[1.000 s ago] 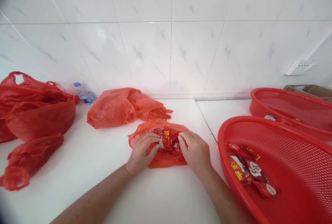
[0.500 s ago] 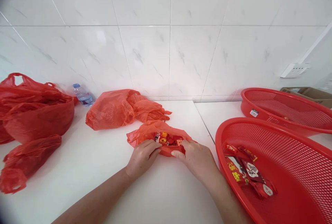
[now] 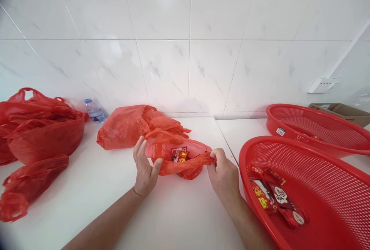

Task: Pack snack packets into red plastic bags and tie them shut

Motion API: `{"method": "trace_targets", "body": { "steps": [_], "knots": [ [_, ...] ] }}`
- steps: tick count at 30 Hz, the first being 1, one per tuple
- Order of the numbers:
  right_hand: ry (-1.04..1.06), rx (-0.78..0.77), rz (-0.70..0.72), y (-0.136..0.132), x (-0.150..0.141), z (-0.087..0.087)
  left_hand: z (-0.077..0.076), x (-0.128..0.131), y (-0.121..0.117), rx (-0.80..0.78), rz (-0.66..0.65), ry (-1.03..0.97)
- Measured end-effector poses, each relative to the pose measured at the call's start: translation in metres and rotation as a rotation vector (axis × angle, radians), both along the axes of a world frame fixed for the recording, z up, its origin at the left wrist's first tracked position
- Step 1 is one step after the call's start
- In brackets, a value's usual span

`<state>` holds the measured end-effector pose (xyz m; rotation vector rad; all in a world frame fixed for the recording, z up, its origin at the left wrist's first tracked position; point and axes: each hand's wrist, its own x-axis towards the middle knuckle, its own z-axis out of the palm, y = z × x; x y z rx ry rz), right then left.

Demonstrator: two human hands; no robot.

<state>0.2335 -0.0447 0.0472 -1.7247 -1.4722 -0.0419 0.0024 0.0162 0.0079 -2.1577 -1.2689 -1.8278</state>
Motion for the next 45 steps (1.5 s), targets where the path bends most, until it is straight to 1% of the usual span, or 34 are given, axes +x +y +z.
{"method": "trace_targets", "body": {
  "steps": [2, 4, 6, 7, 9, 12, 13, 14, 16, 17, 19, 21, 22, 24, 26, 27, 28, 29, 30, 33, 35, 37, 39, 42, 45],
  "knots": [
    [0.048, 0.036, 0.010, 0.001, -0.001, -0.003, -0.001, -0.003, 0.006, -0.176, 0.006, -0.130],
    [0.105, 0.108, 0.050, 0.001, -0.002, -0.007, -0.002, -0.005, 0.011, -0.370, -0.034, -0.263],
    [0.160, 0.200, 0.121, 0.000, -0.003, -0.011, -0.002, -0.007, 0.015, -0.526, -0.087, -0.378],
    [0.180, 0.233, 0.165, -0.001, -0.004, -0.012, -0.003, -0.007, 0.017, -0.569, -0.103, -0.416],
    [0.204, 0.249, 0.254, -0.002, -0.006, -0.014, -0.003, -0.006, 0.018, -0.603, -0.129, -0.449],
    [0.257, 0.207, 0.371, -0.001, -0.009, -0.016, -0.007, -0.004, 0.019, -0.605, -0.176, -0.456],
    [0.275, 0.175, 0.382, 0.000, -0.010, -0.017, -0.009, -0.003, 0.019, -0.609, -0.197, -0.461],
    [0.284, 0.131, 0.366, 0.001, -0.011, -0.018, -0.011, -0.003, 0.019, -0.615, -0.215, -0.469],
    [0.236, 0.030, 0.270, 0.004, -0.012, -0.020, -0.014, -0.002, 0.018, -0.630, -0.252, -0.479],
    [0.178, -0.008, 0.206, 0.005, -0.012, -0.021, -0.016, -0.002, 0.018, -0.637, -0.268, -0.479],
    [0.019, -0.023, 0.108, 0.007, -0.012, -0.019, -0.017, -0.002, 0.018, -0.642, -0.284, -0.474],
    [-0.131, -0.023, 0.058, 0.007, -0.010, -0.015, -0.015, -0.002, 0.017, -0.648, -0.282, -0.484],
    [-0.187, -0.053, 0.034, 0.006, -0.008, -0.011, -0.013, -0.001, 0.016, -0.663, -0.288, -0.501],
    [-0.252, -0.173, -0.014, 0.007, -0.005, -0.006, -0.008, 0.000, 0.014, -0.719, -0.340, -0.546],
    [-0.253, -0.300, -0.009, 0.008, -0.001, -0.003, -0.004, 0.001, 0.012, -0.788, -0.414, -0.592],
    [-0.220, -0.333, 0.018, 0.008, 0.000, -0.003, -0.003, 0.002, 0.012, -0.823, -0.448, -0.616],
    [-0.162, -0.333, 0.046, 0.009, 0.001, -0.004, -0.001, 0.001, 0.011, -0.859, -0.479, -0.647],
    [-0.078, -0.294, 0.059, 0.009, 0.001, -0.004, 0.000, 0.001, 0.012, -0.892, -0.508, -0.688],
    [0.021, -0.220, 0.058, 0.008, 0.000, -0.004, 0.001, 0.000, 0.012, -0.917, -0.539, -0.738],
    [0.291, 0.100, -0.010, 0.005, -0.003, -0.003, 0.005, -0.003, 0.015, -0.924, -0.638, -0.927],
    [0.381, 0.246, -0.022, 0.002, -0.005, -0.001, 0.008, -0.006, 0.018, -0.905, -0.667, -1.044],
    [0.407, 0.327, -0.028, 0.000, -0.007, 0.001, 0.009, -0.008, 0.019, -0.895, -0.670, -1.119],
    [0.381, 0.395, -0.013, -0.002, -0.008, 0.003, 0.009, -0.009, 0.020, -0.884, -0.654, -1.154],
    [0.305, 0.504, 0.019, -0.006, -0.008, 0.006, 0.008, -0.010, 0.022, -0.876, -0.614, -1.165],
    [0.293, 0.614, -0.013, -0.010, -0.006, 0.009, 0.010, -0.012, 0.025, -0.834, -0.595, -1.162]
  ]
}}
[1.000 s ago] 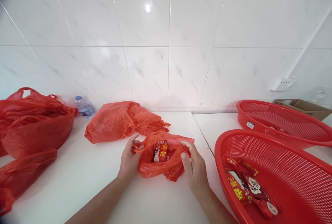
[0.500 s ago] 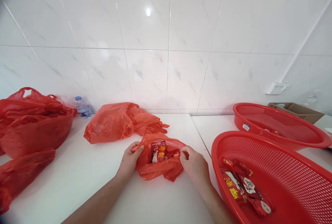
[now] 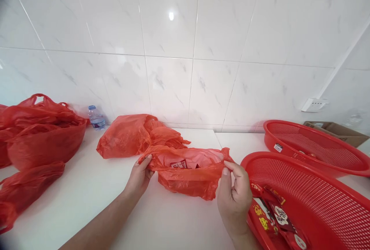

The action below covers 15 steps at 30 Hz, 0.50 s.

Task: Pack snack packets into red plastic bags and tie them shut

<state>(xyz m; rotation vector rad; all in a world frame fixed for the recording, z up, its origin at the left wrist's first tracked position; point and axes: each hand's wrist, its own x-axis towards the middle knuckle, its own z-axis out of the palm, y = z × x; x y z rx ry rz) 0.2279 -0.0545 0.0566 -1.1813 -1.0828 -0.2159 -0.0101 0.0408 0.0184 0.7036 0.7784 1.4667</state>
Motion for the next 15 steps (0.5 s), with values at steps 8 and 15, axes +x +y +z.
{"method": "trace_targets", "body": {
  "steps": [8, 15],
  "knots": [
    [0.103, 0.004, 0.257, 0.011, -0.007, -0.007, 0.005, -0.009, -0.004, 0.422, 0.204, 0.368],
    [0.416, -0.387, 0.296, 0.019, -0.012, -0.019, -0.009, -0.010, -0.001, 0.490, -0.249, 0.592]
  ]
}}
